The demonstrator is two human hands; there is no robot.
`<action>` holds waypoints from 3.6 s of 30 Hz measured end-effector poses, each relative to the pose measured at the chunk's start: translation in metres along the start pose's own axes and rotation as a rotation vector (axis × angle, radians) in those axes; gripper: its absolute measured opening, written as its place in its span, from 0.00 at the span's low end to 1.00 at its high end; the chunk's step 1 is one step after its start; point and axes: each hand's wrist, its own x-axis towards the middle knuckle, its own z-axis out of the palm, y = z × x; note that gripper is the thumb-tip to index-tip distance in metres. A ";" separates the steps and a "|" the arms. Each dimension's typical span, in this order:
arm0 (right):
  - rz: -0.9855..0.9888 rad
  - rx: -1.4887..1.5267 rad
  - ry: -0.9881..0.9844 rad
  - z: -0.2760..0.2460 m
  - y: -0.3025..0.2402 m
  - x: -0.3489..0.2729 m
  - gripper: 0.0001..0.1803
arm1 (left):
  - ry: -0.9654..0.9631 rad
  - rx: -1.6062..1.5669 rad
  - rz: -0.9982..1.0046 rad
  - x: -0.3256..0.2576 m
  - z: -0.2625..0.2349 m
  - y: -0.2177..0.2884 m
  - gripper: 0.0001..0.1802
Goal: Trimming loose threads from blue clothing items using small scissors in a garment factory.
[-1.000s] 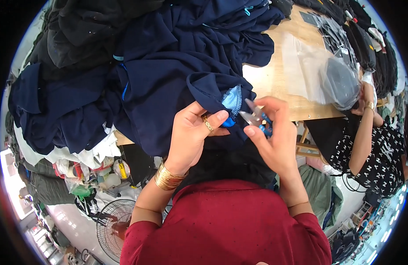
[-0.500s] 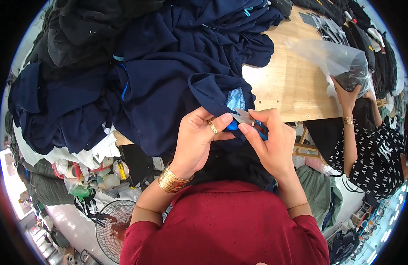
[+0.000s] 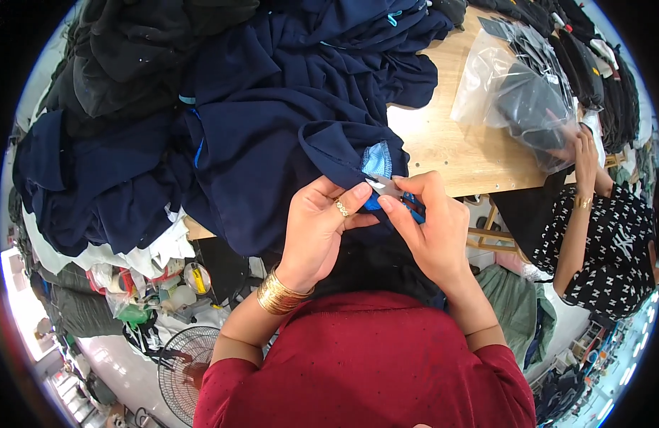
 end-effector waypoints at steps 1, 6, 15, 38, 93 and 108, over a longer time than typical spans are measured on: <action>0.000 0.001 0.001 0.000 0.000 0.000 0.15 | 0.000 0.001 0.000 0.000 0.000 0.000 0.09; 0.015 0.003 -0.008 -0.001 -0.002 0.000 0.15 | -0.005 -0.039 -0.015 0.000 0.000 0.002 0.08; -0.016 -0.029 0.021 0.001 0.000 0.000 0.15 | 0.008 -0.008 -0.006 0.002 -0.001 0.002 0.08; 0.025 -0.012 -0.023 0.000 0.001 0.004 0.13 | -0.106 -0.071 -0.150 0.007 -0.011 0.006 0.10; 0.308 0.649 -0.044 0.001 -0.007 0.016 0.06 | -0.107 0.166 0.201 -0.001 -0.001 0.013 0.27; 0.578 0.991 -0.090 0.004 -0.005 0.010 0.06 | -0.177 0.160 0.231 -0.004 -0.001 0.011 0.27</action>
